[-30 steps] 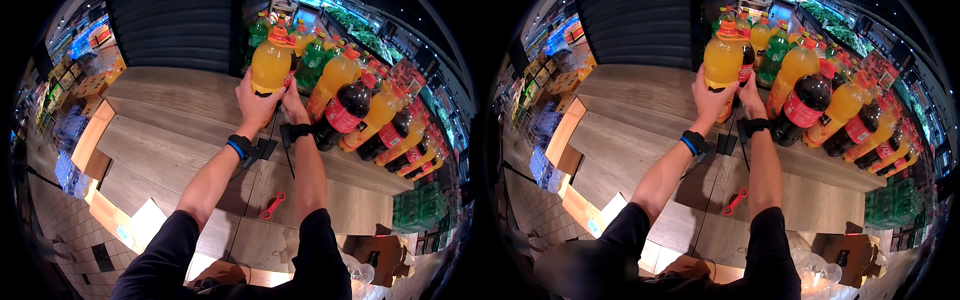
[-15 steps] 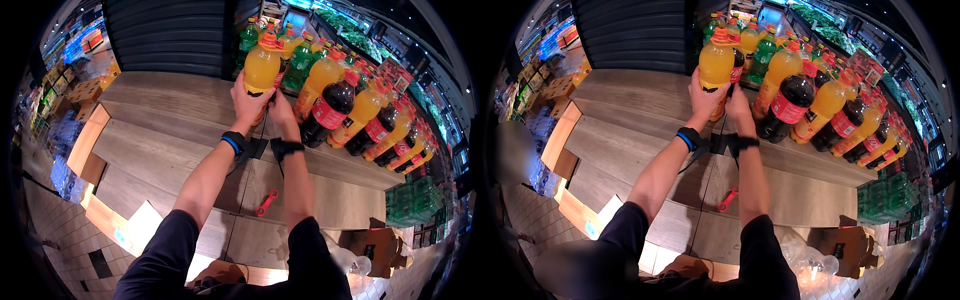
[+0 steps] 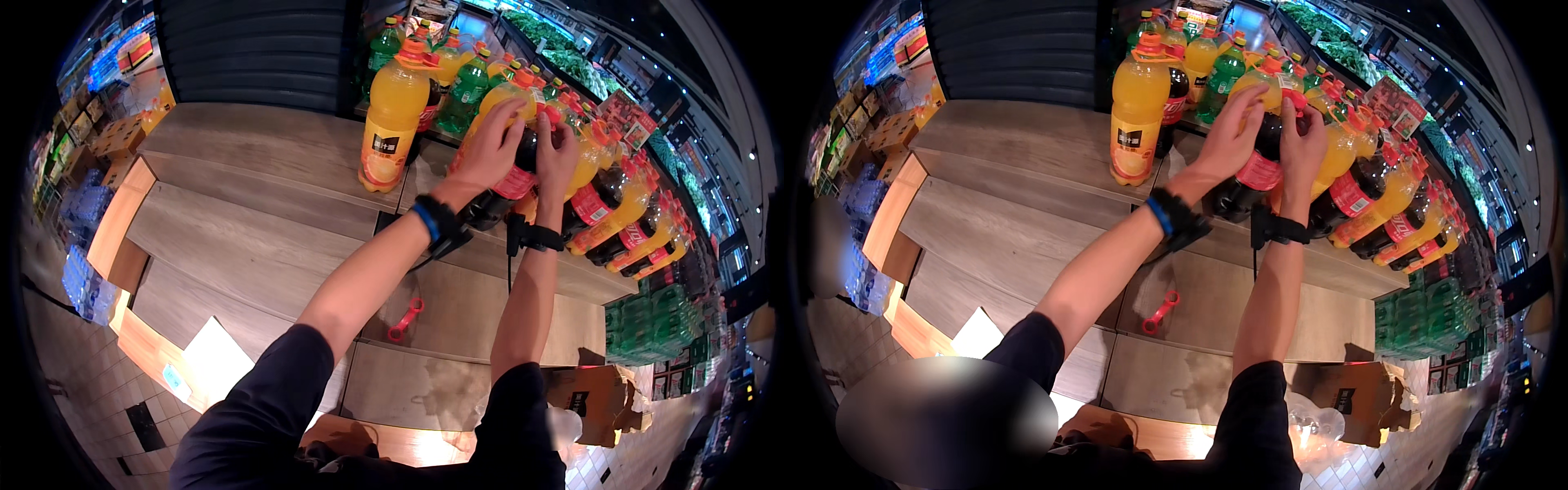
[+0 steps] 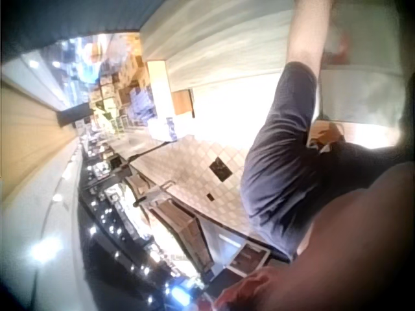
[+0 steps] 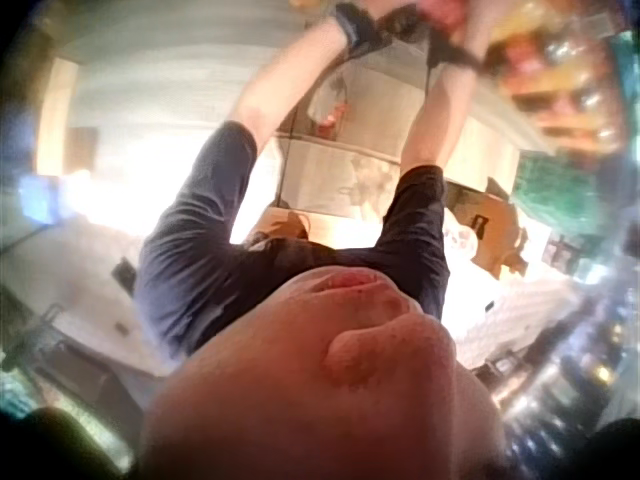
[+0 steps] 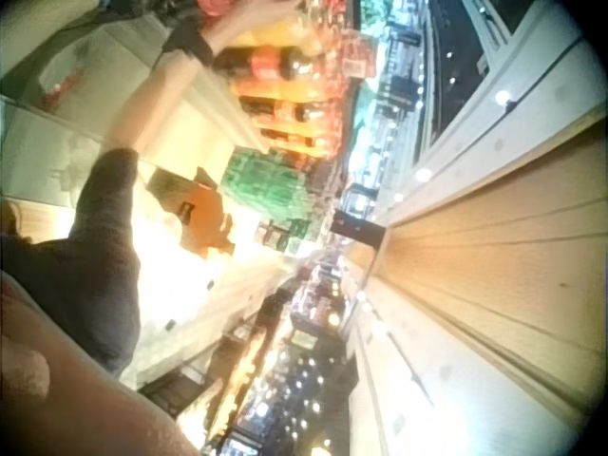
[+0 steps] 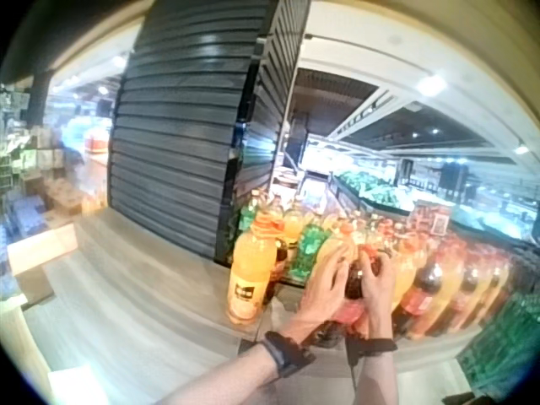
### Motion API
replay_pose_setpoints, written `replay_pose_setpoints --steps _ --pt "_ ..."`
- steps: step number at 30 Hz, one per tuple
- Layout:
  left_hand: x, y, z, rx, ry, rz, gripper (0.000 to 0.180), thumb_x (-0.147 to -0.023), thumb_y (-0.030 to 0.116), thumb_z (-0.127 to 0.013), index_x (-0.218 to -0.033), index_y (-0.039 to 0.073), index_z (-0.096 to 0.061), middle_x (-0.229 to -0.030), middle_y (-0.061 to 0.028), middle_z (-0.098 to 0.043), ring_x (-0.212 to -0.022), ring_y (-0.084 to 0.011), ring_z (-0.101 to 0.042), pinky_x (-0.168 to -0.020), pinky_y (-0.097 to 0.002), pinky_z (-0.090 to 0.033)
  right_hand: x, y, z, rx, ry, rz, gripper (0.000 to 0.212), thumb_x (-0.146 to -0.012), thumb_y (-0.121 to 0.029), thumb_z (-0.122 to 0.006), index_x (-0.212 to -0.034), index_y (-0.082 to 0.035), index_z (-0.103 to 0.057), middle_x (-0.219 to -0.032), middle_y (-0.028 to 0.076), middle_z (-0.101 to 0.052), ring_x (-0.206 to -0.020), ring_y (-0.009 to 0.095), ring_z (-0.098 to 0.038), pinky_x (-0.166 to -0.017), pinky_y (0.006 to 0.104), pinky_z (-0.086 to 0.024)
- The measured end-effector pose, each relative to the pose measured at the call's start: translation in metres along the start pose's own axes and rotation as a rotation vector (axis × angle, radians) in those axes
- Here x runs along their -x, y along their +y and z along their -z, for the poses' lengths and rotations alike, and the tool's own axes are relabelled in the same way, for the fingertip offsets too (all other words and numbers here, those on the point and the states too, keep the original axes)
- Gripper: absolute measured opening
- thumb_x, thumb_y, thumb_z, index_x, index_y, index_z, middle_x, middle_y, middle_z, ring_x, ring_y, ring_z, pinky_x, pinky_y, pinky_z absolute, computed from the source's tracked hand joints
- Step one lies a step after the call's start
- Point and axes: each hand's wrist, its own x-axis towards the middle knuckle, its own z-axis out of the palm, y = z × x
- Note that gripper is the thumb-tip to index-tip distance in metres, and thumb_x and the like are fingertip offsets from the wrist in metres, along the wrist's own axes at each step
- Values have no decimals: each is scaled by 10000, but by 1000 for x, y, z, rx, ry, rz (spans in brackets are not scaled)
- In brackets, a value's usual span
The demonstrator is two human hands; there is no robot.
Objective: The person removes plastic wrapping from a pack of beverage bottles, applies labels to the individual bottles, and places the bottles onto a store shelf.
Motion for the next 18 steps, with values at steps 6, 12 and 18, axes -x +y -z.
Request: replay_pose_setpoints --steps 6,12,18 --pt "-1 -28 -22 -50 -78 19 193 -1034 138 -503 -1141 7 -597 -1113 -167 -644 -1022 -402 -595 -889 -476 -469 4 2 -2 -225 -23 97 306 -974 -285 -737 -1017 11 -668 -800 -7 -625 -725 58 -529 -635 234 -423" --pt "-49 -57 -26 -267 226 -136 163 -962 182 -609 -1031 36 -631 -995 -141 -637 -1051 -374 -582 -937 -483 -436 6 12 4 -85 -15 31 416 -967 -339 -737 -1106 35 -616 -931 107 -707 -852 152 -651 -756 304 -525" --pt "-91 -91 -20 -184 -13 152 407 -927 395 -734 -1134 45 -728 -1078 -88 -729 -996 -217 -681 -906 -338 -521 12 1 -5 -92 7 47 433 -971 -357 -726 -1108 32 -594 -957 148 -708 -866 194 -669 -790 335 -531"
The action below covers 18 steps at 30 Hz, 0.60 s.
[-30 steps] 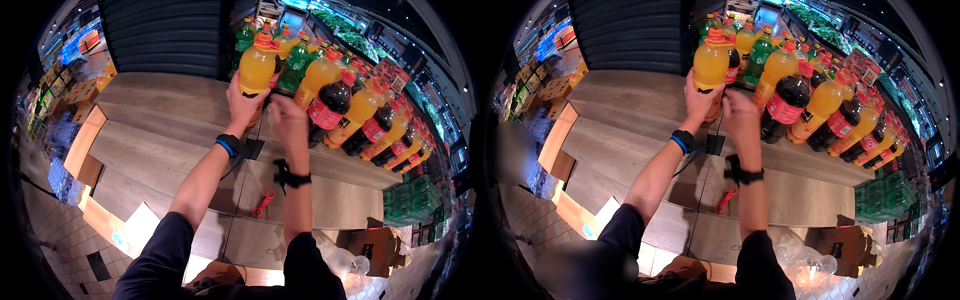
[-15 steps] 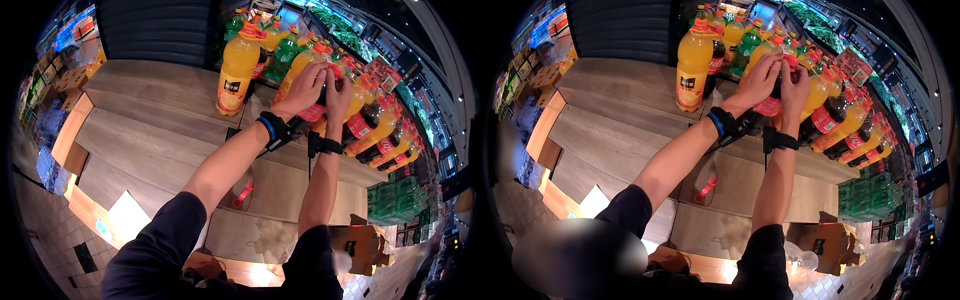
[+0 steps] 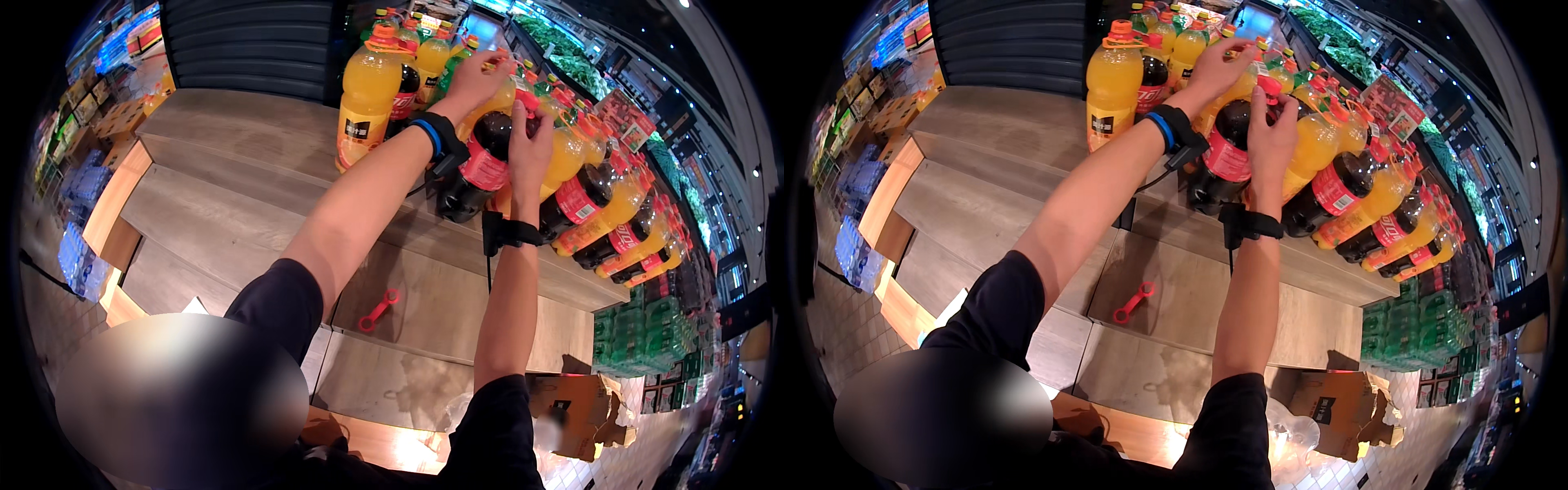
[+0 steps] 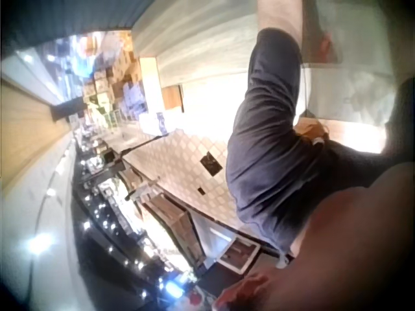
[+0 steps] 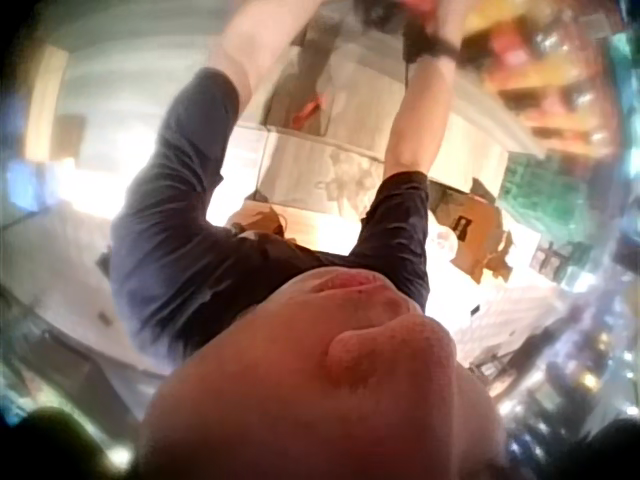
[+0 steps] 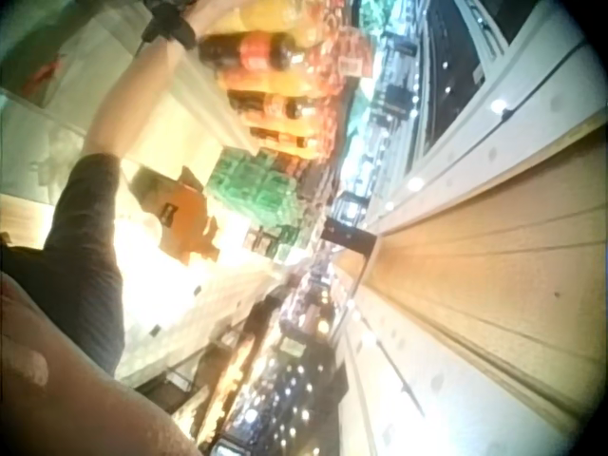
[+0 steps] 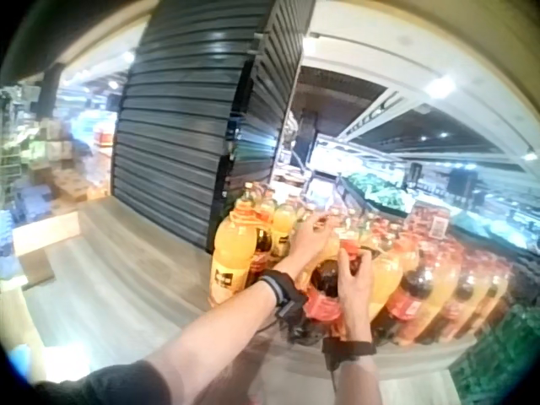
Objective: The person removes plastic wrapping from a pack of beverage bottles, applies labels to the individual bottles, and places the bottles onto a store shelf.
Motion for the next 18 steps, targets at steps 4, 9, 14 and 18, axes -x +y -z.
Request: replay_pose_setpoints --steps 4,9,14,18 --pt "7 -4 2 -47 -62 70 526 -909 468 -724 -1221 45 -707 -1161 -169 -734 -1077 -299 -706 -925 -383 -539 6 -1 5 -8 -3 -24 439 -987 -364 -699 -1134 32 -578 -1001 157 -705 -909 221 -668 -831 352 -524" --pt "5 -1 0 -251 -153 13 561 -960 466 -669 -1260 -8 -662 -1206 -173 -708 -1123 -299 -677 -963 -372 -519 2 6 13 89 44 120 431 -1019 -353 -655 -1184 38 -582 -1111 167 -672 -1010 230 -641 -884 363 -507" --pt "-2 -10 6 -380 -161 -21 579 -981 474 -635 -1299 -9 -624 -1269 -189 -665 -1194 -331 -631 -1010 -391 -490 -44 -1 72 543 398 647 473 -988 -247 -665 -1340 44 -540 -1282 275 -587 -1215 406 -566 -976 477 -478" --pt "2 -4 2 -267 -152 -14 570 -977 475 -639 -1287 -3 -637 -1276 -187 -659 -1203 -345 -620 -1020 -405 -484 -67 30 101 713 2 456 294 -1011 -232 -620 -1257 -76 -657 -1286 221 -590 -1189 407 -584 -969 469 -490"
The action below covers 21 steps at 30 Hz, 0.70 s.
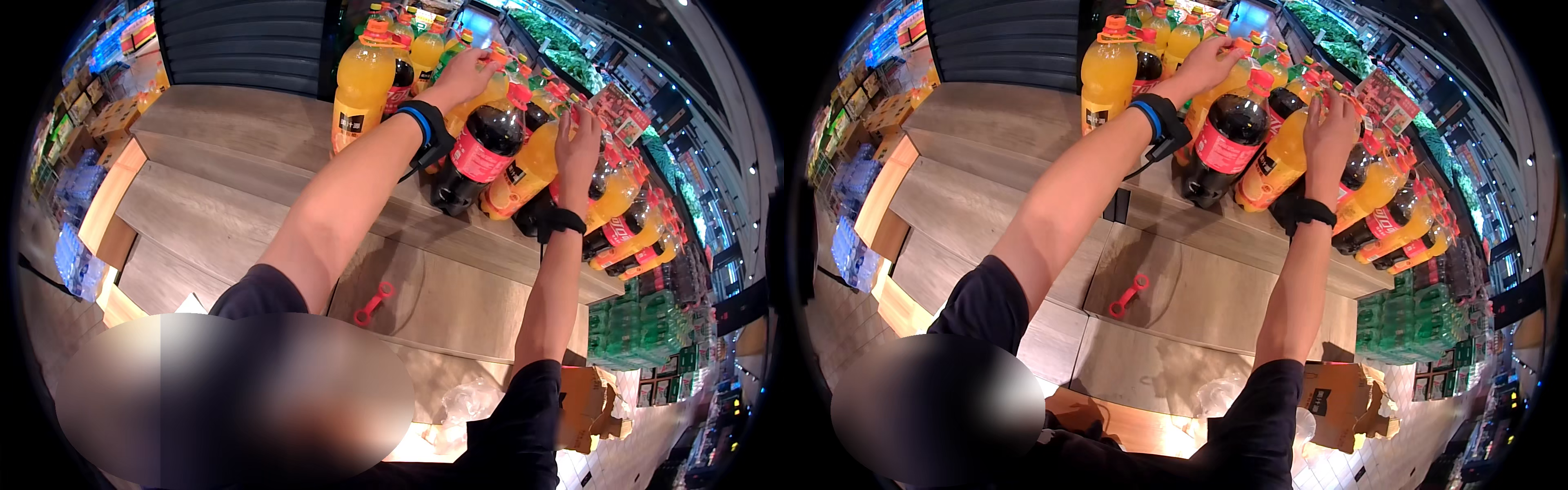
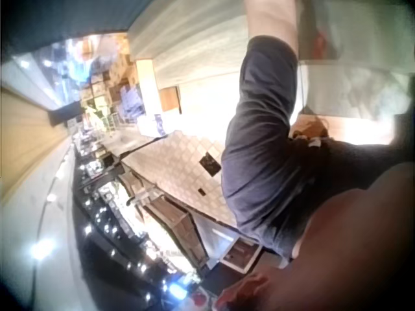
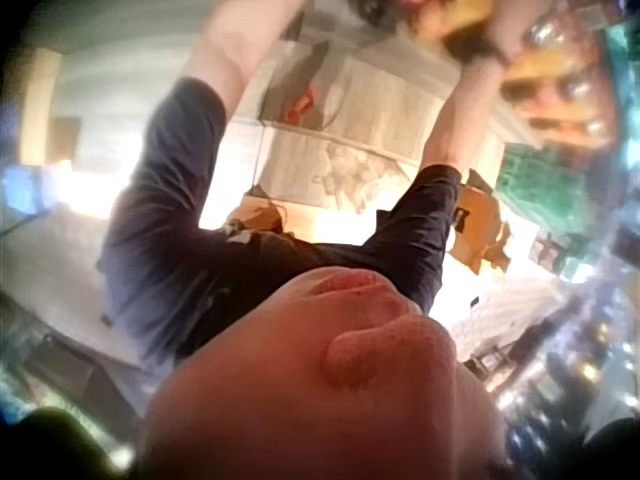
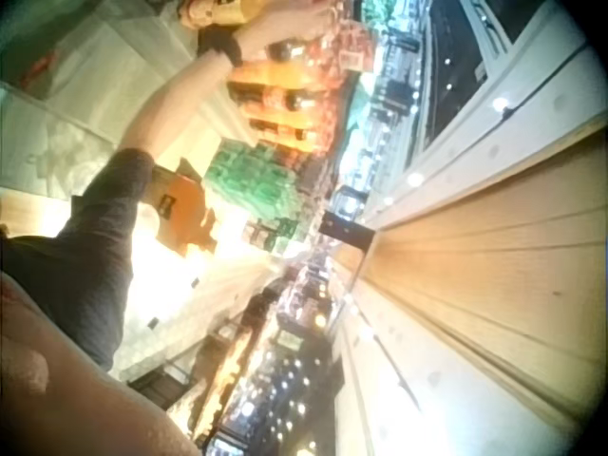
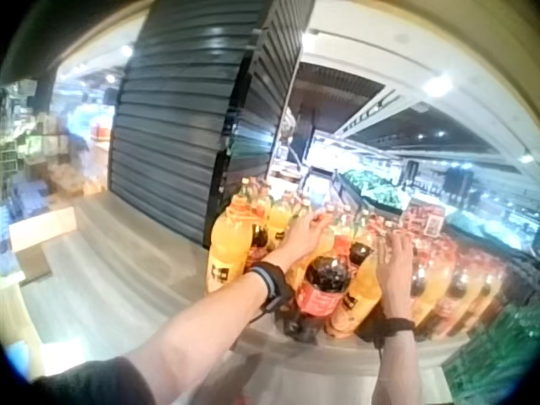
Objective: The person removes plastic wrapping from a pack of beverage bottles, applies labels to the individual bottles, and places the bottles onto a store shelf.
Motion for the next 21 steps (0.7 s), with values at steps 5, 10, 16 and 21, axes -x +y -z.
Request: replay_pose_setpoints --steps 5,10,16,21 --pt "2 2 5 23 -86 132 557 -969 442 -641 -1325 13 -628 -1328 -187 -641 -1232 -358 -606 -1040 -427 -479 19 -18 -7 -24 106 -3 299 -1021 -252 -600 -1232 -56 -678 -1295 210 -598 -1210 371 -591 -977 456 -499" --pt "0 -9 4 -103 -3 -6 501 -997 408 -608 -1347 49 -618 -1318 -193 -644 -1197 -352 -633 -1009 -412 -502 19 -19 -17 120 186 31 270 -990 -255 -626 -1228 -149 -697 -1280 228 -597 -975 394 -675 -816 473 -555" --pt "16 1 -2 -91 32 -80 542 -978 349 -597 -1406 22 -531 -1440 -189 -550 -1322 -352 -539 -1095 -422 -441 22 -8 -21 270 251 -15 210 -942 -332 -684 -1121 -253 -762 -1045 143 -688 -1003 399 -677 -772 469 -575" --pt "20 15 6 -98 124 -117 552 -972 321 -591 -1426 20 -503 -1440 -201 -542 -1328 -372 -523 -1114 -434 -425 21 -11 -26 350 293 -13 201 -927 -403 -698 -1095 -316 -765 -1000 132 -694 -1046 419 -668 -715 498 -590"
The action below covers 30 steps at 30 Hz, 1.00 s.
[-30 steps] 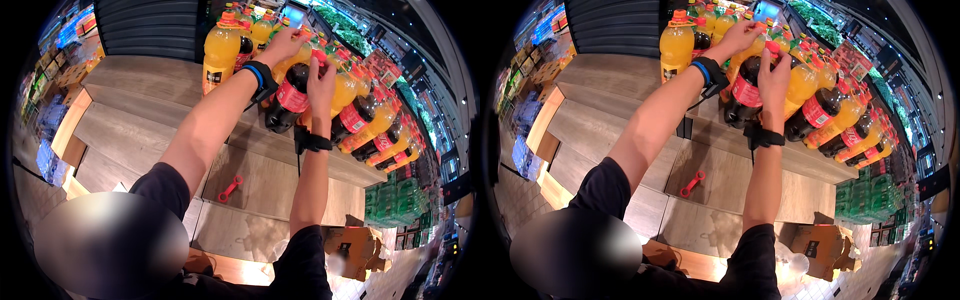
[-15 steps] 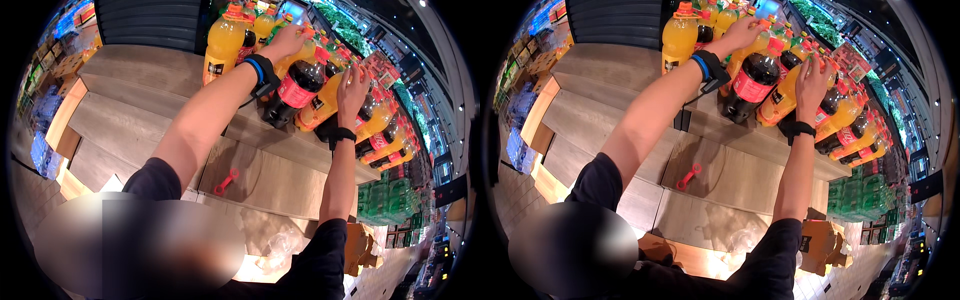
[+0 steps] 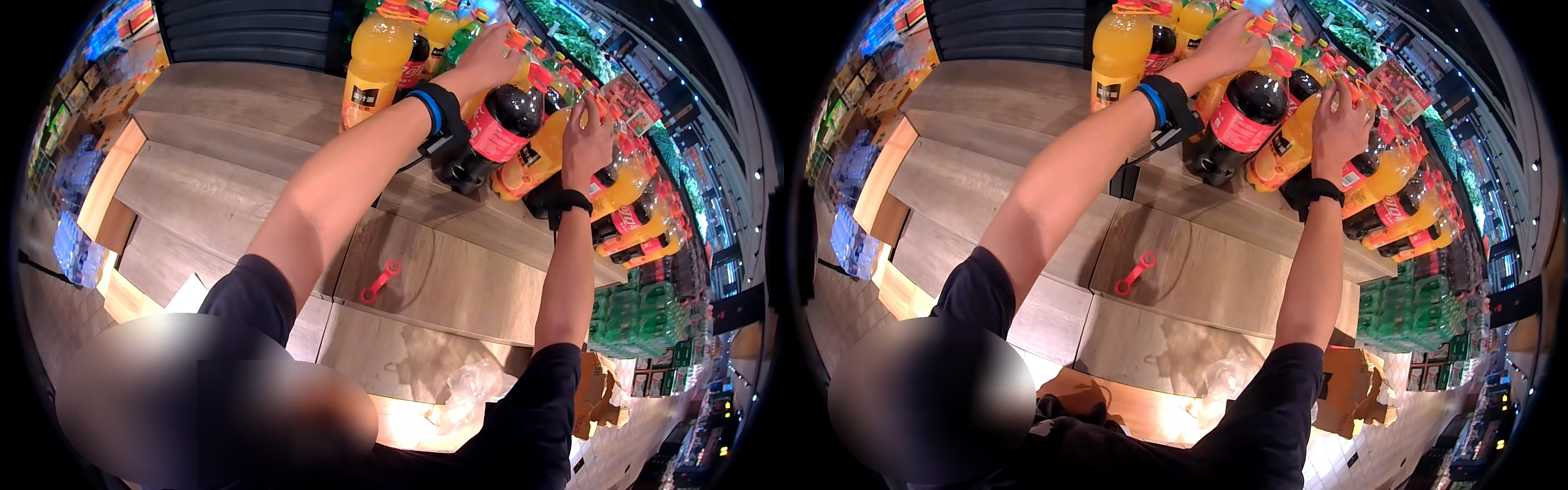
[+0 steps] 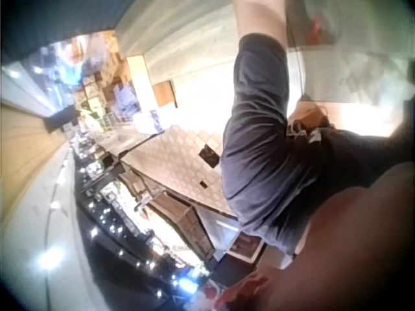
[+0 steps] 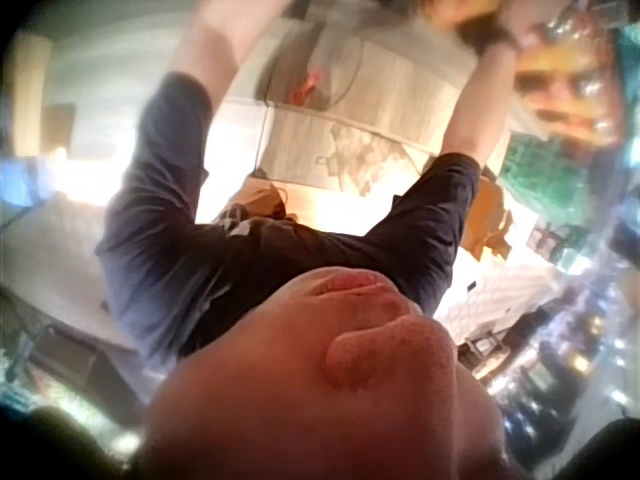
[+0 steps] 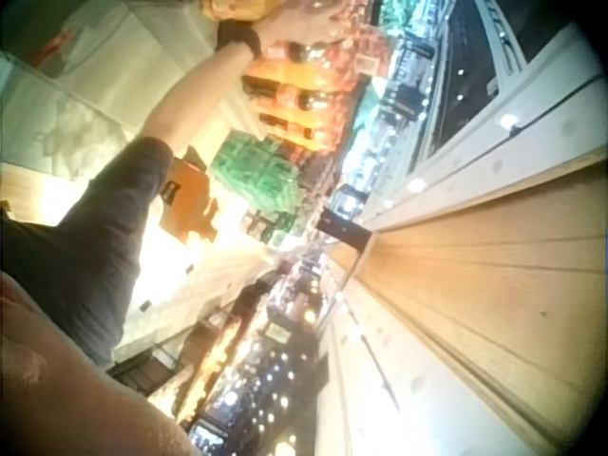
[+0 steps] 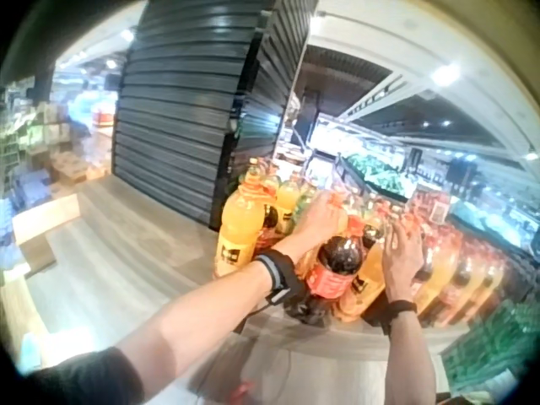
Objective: The person removes plastic wrapping from a pack of beverage bottles, applies labels to the individual bottles, and places the bottles onto a store shelf.
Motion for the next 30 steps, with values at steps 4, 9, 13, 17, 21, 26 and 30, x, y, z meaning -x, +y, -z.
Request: replay_pose_setpoints --steps 4,9,13,17,21,26,30 --pt "-1 23 22 39 39 35 507 -959 279 -610 -1391 29 -519 -1391 -222 -556 -1286 -399 -538 -1083 -451 -441 -1 -2 0 30 -139 -59 230 -948 -445 -663 -1116 -318 -755 -1046 151 -687 -1071 442 -653 -756 521 -581" --pt "18 72 62 85 179 -35 376 -912 147 -625 -1262 27 -554 -1215 -227 -590 -1147 -432 -574 -991 -472 -465 -3 9 4 6 -178 -23 277 -970 -455 -634 -1142 -269 -746 -1114 197 -662 -1095 449 -631 -889 556 -533" --pt "60 108 87 182 112 -78 257 -881 67 -600 -1134 23 -589 -1119 -200 -606 -1098 -406 -575 -964 -459 -461 -5 4 21 -37 -267 79 379 -1001 -462 -581 -1236 -191 -701 -1206 258 -636 -1166 434 -599 -1084 587 -378" --pt "110 133 88 344 30 -177 199 -840 -35 -595 -1020 50 -590 -1040 -132 -617 -1012 -353 -612 -887 -426 -503 -54 -14 15 66 -77 42 474 -978 -474 -598 -1318 -147 -648 -1279 282 -604 -1223 421 -580 -1066 609 -386" --pt "175 148 85 503 -179 -92 124 -829 -40 -615 -912 53 -610 -952 -80 -632 -898 -301 -653 -769 -388 -526 -107 -7 -38 145 -511 363 425 -945 -413 -627 -1283 -158 -663 -1300 256 -638 -1222 415 -614 -1034 736 -334" --pt "256 137 102 523 -440 -29 51 -837 30 -633 -865 66 -609 -865 -69 -613 -819 -288 -650 -674 -417 -517 -79 -10 -70 527 -797 444 272 -926 -198 -571 -1187 -179 -648 -1044 173 -737 -1074 417 -683 -1093 770 -256" --pt "293 113 123 564 -503 52 50 -854 21 -628 -879 62 -616 -869 -83 -627 -810 -292 -650 -687 -405 -520 -56 5 -73 366 -299 687 180 -901 -68 -530 -849 -129 -692 -679 129 -693 -741 330 -724 -1145 778 -139"
